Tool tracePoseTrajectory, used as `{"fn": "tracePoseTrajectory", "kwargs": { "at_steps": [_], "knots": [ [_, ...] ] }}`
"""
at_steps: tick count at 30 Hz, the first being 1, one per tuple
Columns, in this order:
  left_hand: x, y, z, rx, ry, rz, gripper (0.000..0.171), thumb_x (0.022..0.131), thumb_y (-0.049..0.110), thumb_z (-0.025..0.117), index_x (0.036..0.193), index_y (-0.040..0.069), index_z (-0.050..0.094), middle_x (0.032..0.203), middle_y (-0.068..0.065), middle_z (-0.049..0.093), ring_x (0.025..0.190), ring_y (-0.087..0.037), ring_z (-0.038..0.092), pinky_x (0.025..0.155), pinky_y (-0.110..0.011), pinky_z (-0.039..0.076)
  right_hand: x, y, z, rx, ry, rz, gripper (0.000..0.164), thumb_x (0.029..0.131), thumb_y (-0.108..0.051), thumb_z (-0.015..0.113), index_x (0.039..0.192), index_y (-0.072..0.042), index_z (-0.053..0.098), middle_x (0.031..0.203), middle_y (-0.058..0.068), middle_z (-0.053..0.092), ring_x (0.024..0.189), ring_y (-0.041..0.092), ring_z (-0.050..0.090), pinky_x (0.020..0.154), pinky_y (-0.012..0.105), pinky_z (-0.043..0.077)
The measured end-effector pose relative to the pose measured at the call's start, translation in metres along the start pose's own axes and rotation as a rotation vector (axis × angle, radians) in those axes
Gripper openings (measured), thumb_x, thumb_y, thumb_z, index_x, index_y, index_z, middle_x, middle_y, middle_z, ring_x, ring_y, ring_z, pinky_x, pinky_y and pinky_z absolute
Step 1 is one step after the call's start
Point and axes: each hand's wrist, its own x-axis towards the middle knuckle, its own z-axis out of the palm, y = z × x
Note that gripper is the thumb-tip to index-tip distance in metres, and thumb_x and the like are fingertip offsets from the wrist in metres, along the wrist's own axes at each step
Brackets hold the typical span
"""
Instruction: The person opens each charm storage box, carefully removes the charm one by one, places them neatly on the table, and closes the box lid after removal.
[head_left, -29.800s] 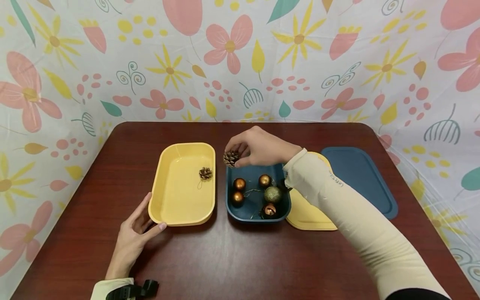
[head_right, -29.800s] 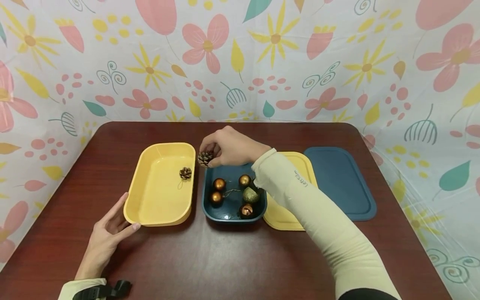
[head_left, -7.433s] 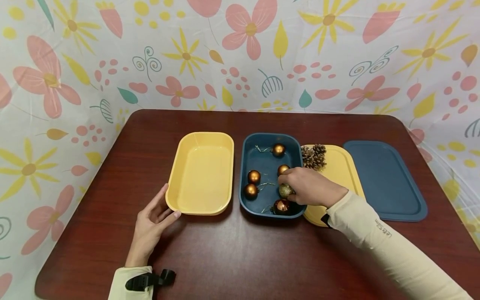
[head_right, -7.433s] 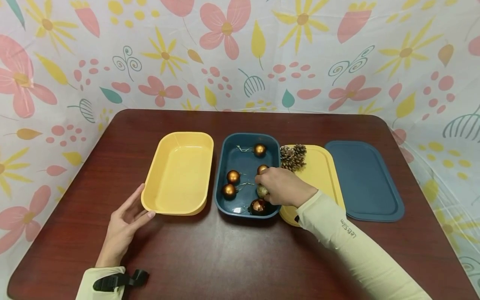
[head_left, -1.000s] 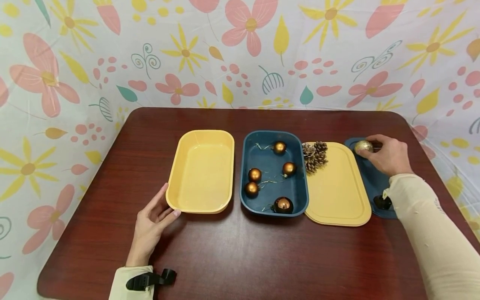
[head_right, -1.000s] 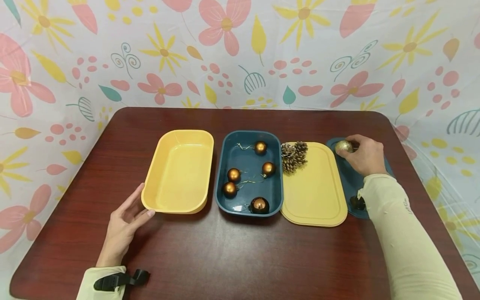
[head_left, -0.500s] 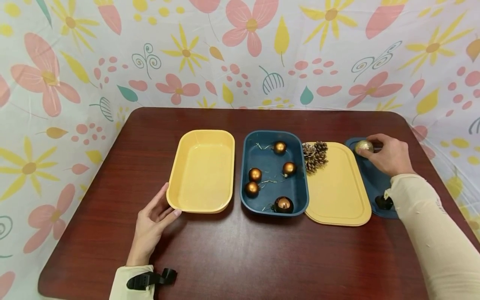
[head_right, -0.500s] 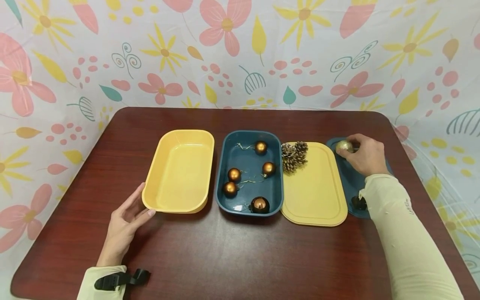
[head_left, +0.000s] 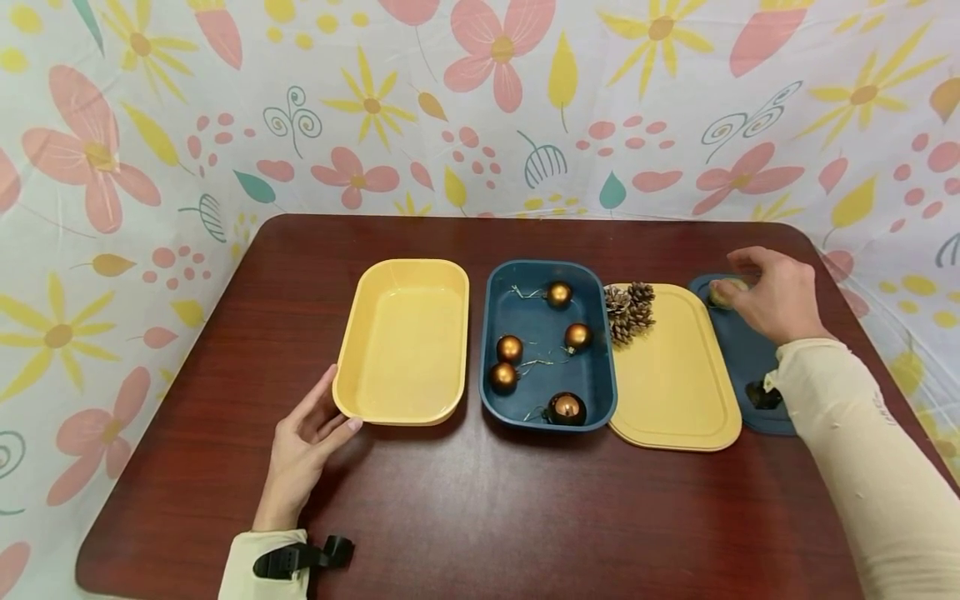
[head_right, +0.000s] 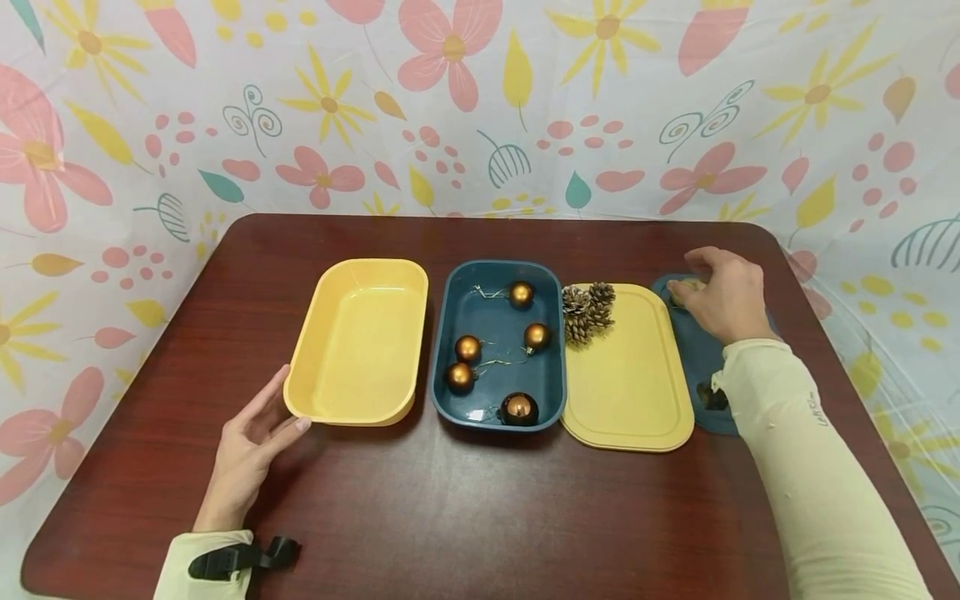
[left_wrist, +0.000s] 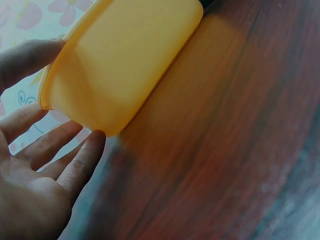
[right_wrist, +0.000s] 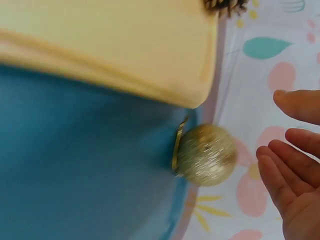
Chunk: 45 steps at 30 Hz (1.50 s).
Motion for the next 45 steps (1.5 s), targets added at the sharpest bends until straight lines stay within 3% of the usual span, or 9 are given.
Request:
{"fn": "tracePoseTrajectory", "kwargs": {
  "at_steps": [9,13,16,20,23,26,30,40,45],
  "knots": [
    [0.000,0.001,0.001,-0.002,-0.005,0.002,0.078,0.086,-0.009,0.071,0.155,0.012,0.040,0.152,-0.002,0.050,0.124,-0.001,0.060,0.095,-0.017,0.055,-0.002,-0.026,-0.011,0.055,0.023,-0.065,0.048,0.093,-0.023,0.072,0.133,0.001,0.061,0.130,0.029,0.063,0.110,0.049,0.063,0.087,0.060,0.049],
    [0.000,0.002,0.001,-0.003,-0.007,0.003,0.078,0.086,-0.010,0.071,0.155,0.012,0.040,0.152,-0.001,0.050,0.124,-0.001,0.060,0.094,-0.017,0.055,-0.004,-0.037,-0.014,0.053,0.038,-0.105,0.047,0.091,-0.024,0.075,0.131,-0.002,0.064,0.128,0.026,0.066,0.107,0.046,0.066,0.076,0.032,0.053],
    [0.000,0.002,0.001,-0.006,-0.008,0.001,0.079,0.086,-0.010,0.071,0.155,0.012,0.040,0.150,-0.001,0.051,0.124,-0.001,0.060,0.094,-0.017,0.055,-0.005,-0.048,-0.015,0.051,0.048,-0.147,0.046,0.089,-0.021,0.077,0.128,-0.002,0.066,0.126,0.025,0.067,0.104,0.044,0.068,0.074,0.029,0.052],
    [0.000,0.002,0.002,-0.005,-0.006,0.003,0.079,0.086,-0.010,0.071,0.155,0.012,0.040,0.149,0.000,0.053,0.123,-0.002,0.061,0.095,-0.017,0.054,-0.007,-0.063,-0.015,0.061,0.044,-0.197,0.044,0.088,-0.016,0.078,0.127,-0.001,0.066,0.124,0.026,0.068,0.103,0.044,0.069,0.085,0.055,0.052],
    [0.000,0.002,0.002,-0.004,-0.004,0.006,0.079,0.086,-0.010,0.071,0.155,0.012,0.040,0.149,0.000,0.052,0.123,-0.002,0.061,0.095,-0.017,0.055,-0.009,-0.073,-0.014,0.077,0.039,-0.230,0.043,0.085,-0.013,0.080,0.125,-0.001,0.068,0.120,0.025,0.069,0.100,0.044,0.070,0.086,0.058,0.052],
    [0.001,0.002,0.002,0.006,-0.002,0.004,0.079,0.086,-0.009,0.072,0.155,0.012,0.041,0.149,0.000,0.052,0.123,-0.001,0.060,0.095,-0.017,0.055,-0.011,-0.083,-0.013,0.081,0.055,-0.278,0.042,0.082,-0.011,0.082,0.121,-0.003,0.070,0.115,0.022,0.072,0.094,0.039,0.072,0.083,0.030,0.056],
    [0.001,0.003,0.002,0.026,0.001,0.000,0.078,0.086,-0.008,0.072,0.155,0.013,0.041,0.152,-0.001,0.050,0.124,0.000,0.060,0.096,-0.016,0.054,-0.016,-0.098,-0.011,0.095,0.061,-0.331,0.039,0.081,-0.012,0.084,0.118,-0.006,0.072,0.112,0.014,0.075,0.091,0.031,0.073,0.073,0.004,0.040],
    [0.000,0.012,0.003,0.100,0.048,0.000,0.081,0.082,-0.009,0.076,0.154,0.008,0.041,0.156,-0.011,0.047,0.128,0.003,0.056,0.098,-0.013,0.051,-0.024,-0.118,-0.001,0.150,-0.002,-0.404,0.037,0.080,-0.010,0.083,0.116,-0.008,0.073,0.110,0.011,0.075,0.093,0.029,0.073,0.082,0.049,0.057],
    [0.000,0.016,0.005,0.119,0.072,-0.013,0.082,0.080,-0.009,0.078,0.152,0.003,0.042,0.153,-0.011,0.051,0.127,0.004,0.057,0.098,-0.012,0.051,-0.027,-0.122,0.004,0.132,-0.020,-0.410,0.036,0.081,-0.013,0.084,0.115,-0.010,0.074,0.110,0.008,0.075,0.090,0.024,0.072,0.079,0.046,0.058]
  ]
}}
